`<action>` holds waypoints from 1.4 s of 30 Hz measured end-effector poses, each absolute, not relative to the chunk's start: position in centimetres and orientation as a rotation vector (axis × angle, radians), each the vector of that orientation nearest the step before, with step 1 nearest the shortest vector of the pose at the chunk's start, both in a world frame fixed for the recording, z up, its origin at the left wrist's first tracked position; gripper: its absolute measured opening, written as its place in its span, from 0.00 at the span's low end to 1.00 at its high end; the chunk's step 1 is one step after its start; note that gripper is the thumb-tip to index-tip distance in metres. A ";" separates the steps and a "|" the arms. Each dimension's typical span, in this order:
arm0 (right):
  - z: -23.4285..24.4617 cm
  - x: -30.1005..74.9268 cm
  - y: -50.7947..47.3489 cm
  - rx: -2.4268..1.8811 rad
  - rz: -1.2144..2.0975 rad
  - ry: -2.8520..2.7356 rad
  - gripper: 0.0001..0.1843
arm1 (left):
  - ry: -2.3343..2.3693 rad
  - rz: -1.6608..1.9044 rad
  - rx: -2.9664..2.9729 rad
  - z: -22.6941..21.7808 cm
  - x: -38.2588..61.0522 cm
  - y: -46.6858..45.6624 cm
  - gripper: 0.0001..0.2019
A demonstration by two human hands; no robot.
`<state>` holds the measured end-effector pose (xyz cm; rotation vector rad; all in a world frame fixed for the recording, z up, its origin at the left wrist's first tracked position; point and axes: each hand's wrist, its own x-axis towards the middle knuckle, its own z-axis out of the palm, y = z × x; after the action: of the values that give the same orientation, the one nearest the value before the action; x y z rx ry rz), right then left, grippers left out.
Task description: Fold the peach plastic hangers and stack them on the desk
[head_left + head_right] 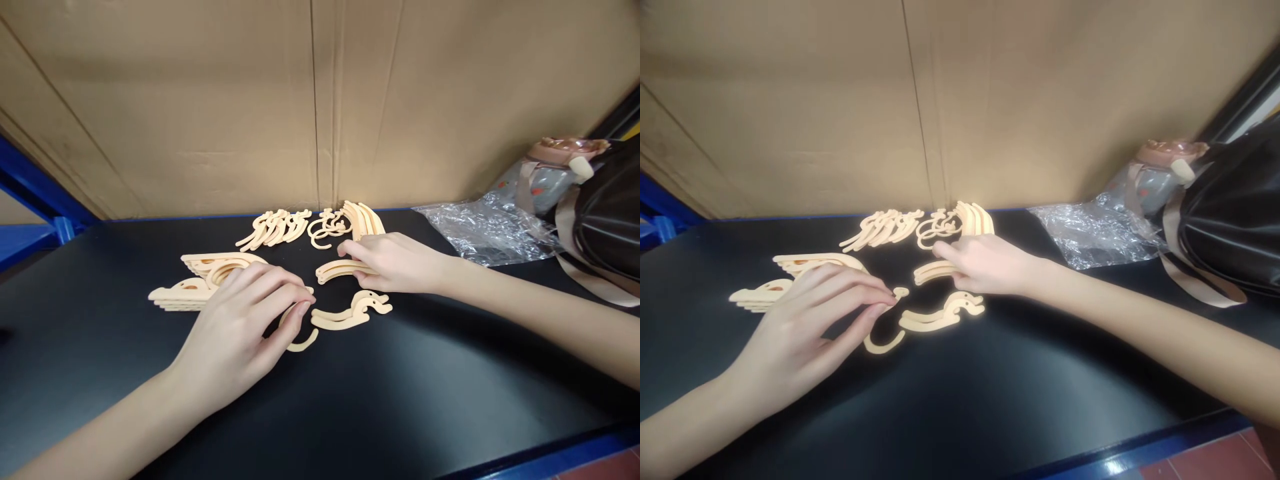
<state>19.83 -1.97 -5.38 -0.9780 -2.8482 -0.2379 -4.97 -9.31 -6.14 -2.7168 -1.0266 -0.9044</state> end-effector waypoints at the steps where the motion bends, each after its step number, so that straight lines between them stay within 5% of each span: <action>1: -5.4 19.8 -2.0 -0.973 -0.242 -2.852 0.13 | -1.028 -0.908 -2.711 -6.1 -5.0 -9.3 0.05; 7: -5.2 18.5 -3.3 -0.818 -0.410 -2.852 0.07 | -1.096 -0.870 -2.662 -5.7 -5.2 -9.2 0.06; 12: -5.0 15.7 -5.8 -0.447 -0.598 -2.815 0.12 | -1.122 -0.858 -2.587 -5.1 -5.9 -8.9 0.07; 31: -4.3 12.7 -4.2 -0.243 -0.804 -2.738 0.14 | -1.254 -0.861 -2.228 -3.5 -7.8 -7.7 0.09; 37: -2.8 18.3 -3.5 -0.880 -0.177 -2.623 0.07 | -1.241 -0.757 -2.376 -3.4 -6.7 -7.7 0.11; 42: -5.6 22.8 -2.9 -1.241 0.684 -2.209 0.16 | -1.056 -0.384 -2.549 -4.1 -3.8 -7.6 0.13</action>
<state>22.80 -2.94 -5.58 -1.2410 -2.2090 0.6841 -3.81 -7.63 -4.05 -2.5488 -1.0560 -0.3844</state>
